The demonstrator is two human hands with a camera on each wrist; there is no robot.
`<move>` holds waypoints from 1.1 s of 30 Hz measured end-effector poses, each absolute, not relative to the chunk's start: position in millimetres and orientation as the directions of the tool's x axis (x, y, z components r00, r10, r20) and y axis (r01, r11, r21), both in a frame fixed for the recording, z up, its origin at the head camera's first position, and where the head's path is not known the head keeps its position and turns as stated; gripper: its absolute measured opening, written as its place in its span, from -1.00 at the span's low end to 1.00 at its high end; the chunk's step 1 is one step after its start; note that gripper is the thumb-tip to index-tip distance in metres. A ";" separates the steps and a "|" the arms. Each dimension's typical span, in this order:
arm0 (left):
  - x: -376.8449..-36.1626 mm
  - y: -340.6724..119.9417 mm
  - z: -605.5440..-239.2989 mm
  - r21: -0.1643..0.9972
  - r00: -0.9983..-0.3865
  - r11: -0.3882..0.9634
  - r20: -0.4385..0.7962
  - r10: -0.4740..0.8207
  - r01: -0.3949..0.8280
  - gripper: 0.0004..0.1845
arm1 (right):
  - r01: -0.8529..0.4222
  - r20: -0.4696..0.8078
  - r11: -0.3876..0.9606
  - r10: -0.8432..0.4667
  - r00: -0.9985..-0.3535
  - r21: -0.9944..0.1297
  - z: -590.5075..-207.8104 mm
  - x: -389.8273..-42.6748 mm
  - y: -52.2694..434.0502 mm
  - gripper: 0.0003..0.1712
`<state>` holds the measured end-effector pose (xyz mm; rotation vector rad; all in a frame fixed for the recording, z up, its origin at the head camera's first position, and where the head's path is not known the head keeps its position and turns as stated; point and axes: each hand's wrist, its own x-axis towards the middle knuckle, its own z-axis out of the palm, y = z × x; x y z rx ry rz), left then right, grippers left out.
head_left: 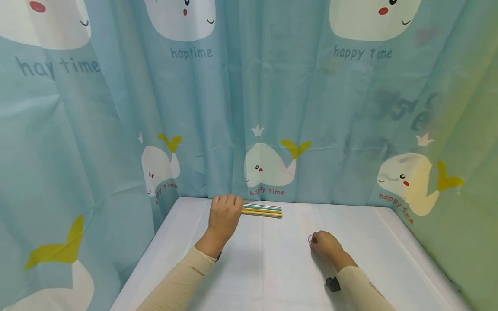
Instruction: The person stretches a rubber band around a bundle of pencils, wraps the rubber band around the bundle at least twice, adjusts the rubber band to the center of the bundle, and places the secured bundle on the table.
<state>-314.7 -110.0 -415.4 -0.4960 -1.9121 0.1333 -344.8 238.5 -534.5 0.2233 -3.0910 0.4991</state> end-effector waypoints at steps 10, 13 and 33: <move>-314.2 -112.9 -410.8 -0.292 -0.338 0.922 0.867 0.368 0.255 -0.73 | -0.164 0.060 0.920 -0.152 -0.986 -0.357 -539.5 -343.5 236.8 -0.81; -313.7 -113.3 -411.6 -0.296 -0.354 0.922 0.858 0.371 0.249 -0.73 | -0.145 0.050 0.934 -0.136 -0.989 -0.327 -540.2 -343.2 236.3 -0.78; -310.8 -110.7 -406.9 -0.266 -0.264 0.921 0.902 0.342 0.285 -0.77 | 0.025 -0.015 0.098 0.098 -0.995 -0.995 -535.4 -329.7 232.6 -0.72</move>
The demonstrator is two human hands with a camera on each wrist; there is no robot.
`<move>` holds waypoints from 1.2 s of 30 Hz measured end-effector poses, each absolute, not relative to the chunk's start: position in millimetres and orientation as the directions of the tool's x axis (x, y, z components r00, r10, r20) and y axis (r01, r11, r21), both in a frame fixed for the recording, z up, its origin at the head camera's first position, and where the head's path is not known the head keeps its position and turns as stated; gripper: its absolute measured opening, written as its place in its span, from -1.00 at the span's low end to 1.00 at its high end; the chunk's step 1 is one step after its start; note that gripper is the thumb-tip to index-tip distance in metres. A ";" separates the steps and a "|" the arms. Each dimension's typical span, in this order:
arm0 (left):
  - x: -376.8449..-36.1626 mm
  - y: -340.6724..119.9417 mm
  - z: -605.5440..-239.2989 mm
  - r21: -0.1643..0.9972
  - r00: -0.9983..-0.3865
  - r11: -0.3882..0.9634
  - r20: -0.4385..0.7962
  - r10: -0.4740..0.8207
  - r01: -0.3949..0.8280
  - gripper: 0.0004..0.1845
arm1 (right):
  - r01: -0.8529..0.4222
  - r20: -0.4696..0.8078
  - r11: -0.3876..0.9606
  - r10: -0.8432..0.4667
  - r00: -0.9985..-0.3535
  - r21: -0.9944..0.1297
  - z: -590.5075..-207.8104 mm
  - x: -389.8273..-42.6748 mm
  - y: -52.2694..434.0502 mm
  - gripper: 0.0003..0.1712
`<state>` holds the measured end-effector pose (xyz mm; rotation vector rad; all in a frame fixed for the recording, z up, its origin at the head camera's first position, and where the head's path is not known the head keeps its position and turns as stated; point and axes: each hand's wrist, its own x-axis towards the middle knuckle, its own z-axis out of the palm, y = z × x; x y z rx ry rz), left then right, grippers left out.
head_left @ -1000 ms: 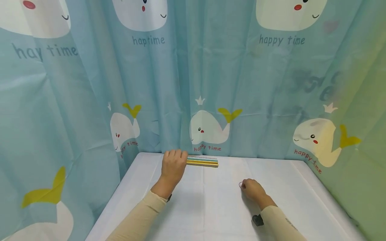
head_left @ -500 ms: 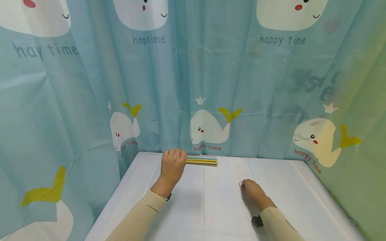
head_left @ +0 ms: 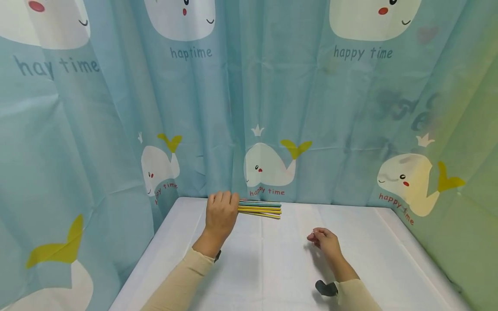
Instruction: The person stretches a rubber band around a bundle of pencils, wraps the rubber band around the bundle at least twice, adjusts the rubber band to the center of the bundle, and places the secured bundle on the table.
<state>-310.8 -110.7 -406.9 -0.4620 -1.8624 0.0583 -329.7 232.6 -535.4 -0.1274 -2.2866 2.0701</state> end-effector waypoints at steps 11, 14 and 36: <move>-298.7 -102.4 -420.1 -0.234 -0.342 0.928 0.880 0.329 0.291 -0.86 | 0.087 -0.066 -0.307 -0.077 -0.995 -0.948 -522.3 -303.5 227.7 -0.55; -296.6 -100.4 -426.2 -0.219 -0.379 0.932 0.868 0.321 0.288 -0.79 | 0.034 -0.012 -0.172 -0.126 -0.992 -0.984 -516.3 -297.1 222.7 -0.33; -288.2 -82.4 -437.8 -0.271 -0.381 0.902 0.837 0.393 0.336 -0.77 | -0.236 0.272 -0.143 -0.338 -0.901 -0.961 -433.3 -276.9 148.7 -0.06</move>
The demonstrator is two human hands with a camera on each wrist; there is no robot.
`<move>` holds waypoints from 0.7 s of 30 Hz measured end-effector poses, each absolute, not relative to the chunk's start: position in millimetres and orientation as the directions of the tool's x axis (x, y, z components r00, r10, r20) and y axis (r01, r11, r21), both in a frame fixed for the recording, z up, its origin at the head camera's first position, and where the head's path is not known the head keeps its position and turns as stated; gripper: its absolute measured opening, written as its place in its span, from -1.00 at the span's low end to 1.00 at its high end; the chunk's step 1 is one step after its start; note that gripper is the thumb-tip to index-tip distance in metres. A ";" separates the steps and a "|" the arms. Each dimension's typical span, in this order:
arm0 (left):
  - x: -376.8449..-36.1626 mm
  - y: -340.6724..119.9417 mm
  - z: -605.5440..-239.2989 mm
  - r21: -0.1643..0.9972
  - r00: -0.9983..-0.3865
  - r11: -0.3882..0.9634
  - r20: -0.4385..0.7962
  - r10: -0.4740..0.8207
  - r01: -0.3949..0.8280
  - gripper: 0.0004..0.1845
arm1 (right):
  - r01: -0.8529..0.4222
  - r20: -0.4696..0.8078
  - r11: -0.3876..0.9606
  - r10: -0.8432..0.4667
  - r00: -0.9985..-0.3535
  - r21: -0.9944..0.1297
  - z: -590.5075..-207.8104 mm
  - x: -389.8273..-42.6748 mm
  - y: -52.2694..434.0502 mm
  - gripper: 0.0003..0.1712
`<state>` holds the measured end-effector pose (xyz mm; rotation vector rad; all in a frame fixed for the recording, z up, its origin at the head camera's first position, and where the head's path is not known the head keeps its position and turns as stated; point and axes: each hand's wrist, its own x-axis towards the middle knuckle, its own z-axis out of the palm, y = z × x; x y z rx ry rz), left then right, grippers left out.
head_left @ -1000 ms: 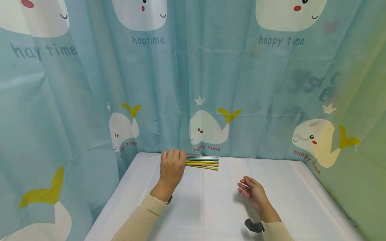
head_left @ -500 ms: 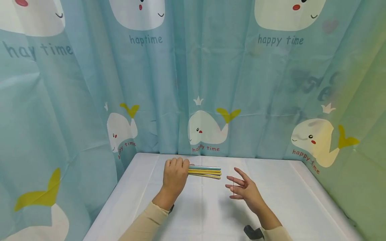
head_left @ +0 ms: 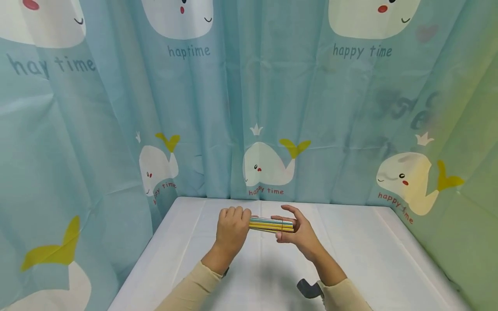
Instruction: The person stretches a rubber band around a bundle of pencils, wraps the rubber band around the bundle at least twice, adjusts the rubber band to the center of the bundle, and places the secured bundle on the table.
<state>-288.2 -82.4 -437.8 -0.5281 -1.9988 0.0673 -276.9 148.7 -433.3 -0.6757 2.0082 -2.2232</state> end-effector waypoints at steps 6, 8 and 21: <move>-285.0 -81.9 -431.4 -0.219 -0.383 0.922 0.861 0.336 0.318 -0.70 | -0.271 0.334 -0.255 -0.254 -0.907 -0.928 -455.4 -265.6 124.6 -0.40; -285.2 -80.9 -431.3 -0.216 -0.388 0.926 0.861 0.330 0.310 -0.68 | -0.326 0.377 -0.209 -0.292 -0.879 -0.922 -461.6 -262.3 119.9 -0.57; -294.0 -73.3 -430.3 -0.185 -0.376 0.942 0.882 0.285 0.279 -0.73 | -0.888 0.749 0.137 -0.490 -0.447 -0.440 -488.7 -241.8 86.2 -0.58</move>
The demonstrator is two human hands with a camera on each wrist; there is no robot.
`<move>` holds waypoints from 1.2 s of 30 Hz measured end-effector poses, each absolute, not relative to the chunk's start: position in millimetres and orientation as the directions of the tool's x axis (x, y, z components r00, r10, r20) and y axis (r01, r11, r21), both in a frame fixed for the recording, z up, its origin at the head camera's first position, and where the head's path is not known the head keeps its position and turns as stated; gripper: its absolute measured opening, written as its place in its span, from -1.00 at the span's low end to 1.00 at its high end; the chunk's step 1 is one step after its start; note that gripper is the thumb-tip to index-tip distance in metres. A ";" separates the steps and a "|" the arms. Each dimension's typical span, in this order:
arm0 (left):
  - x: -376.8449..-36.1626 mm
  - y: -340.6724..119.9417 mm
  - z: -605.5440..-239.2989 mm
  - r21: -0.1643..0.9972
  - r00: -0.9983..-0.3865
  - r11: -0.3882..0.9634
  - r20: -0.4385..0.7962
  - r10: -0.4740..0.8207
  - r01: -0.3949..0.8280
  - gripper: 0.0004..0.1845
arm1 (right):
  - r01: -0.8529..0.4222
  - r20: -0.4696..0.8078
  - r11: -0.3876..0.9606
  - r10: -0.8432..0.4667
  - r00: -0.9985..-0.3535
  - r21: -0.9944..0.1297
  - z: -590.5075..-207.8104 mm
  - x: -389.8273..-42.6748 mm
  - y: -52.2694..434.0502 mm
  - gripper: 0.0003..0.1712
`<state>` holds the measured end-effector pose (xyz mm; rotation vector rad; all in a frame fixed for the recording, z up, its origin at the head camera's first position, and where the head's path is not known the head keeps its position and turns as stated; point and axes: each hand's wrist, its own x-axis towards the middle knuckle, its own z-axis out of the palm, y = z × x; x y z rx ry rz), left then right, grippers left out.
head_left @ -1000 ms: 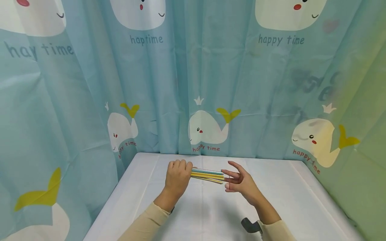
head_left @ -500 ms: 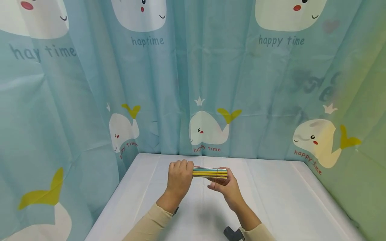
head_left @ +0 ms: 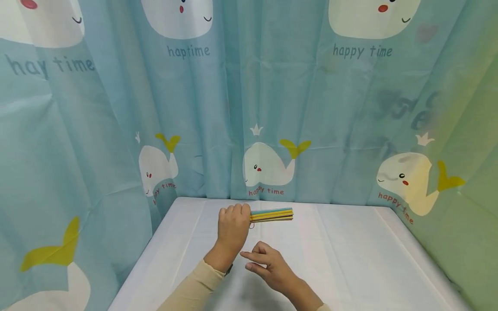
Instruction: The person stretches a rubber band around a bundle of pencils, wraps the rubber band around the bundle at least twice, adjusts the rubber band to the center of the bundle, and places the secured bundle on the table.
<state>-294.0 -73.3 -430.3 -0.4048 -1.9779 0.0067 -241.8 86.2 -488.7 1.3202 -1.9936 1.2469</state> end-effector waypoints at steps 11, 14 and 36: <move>-287.2 -69.9 -428.9 -0.187 -0.389 0.932 0.869 0.305 0.312 -0.69 | -0.490 0.501 0.145 0.051 -0.864 -0.860 -453.6 -229.2 75.5 -0.89; -286.2 -66.3 -431.7 -0.193 -0.395 0.927 0.863 0.316 0.321 -0.68 | -0.506 0.516 0.112 0.085 -0.852 -0.855 -447.1 -232.3 70.3 -0.87; -288.1 -67.1 -436.0 -0.162 -0.471 0.923 0.822 0.321 0.348 -0.52 | -0.656 0.793 0.461 0.218 -0.569 -0.597 -489.8 -270.7 110.7 -0.90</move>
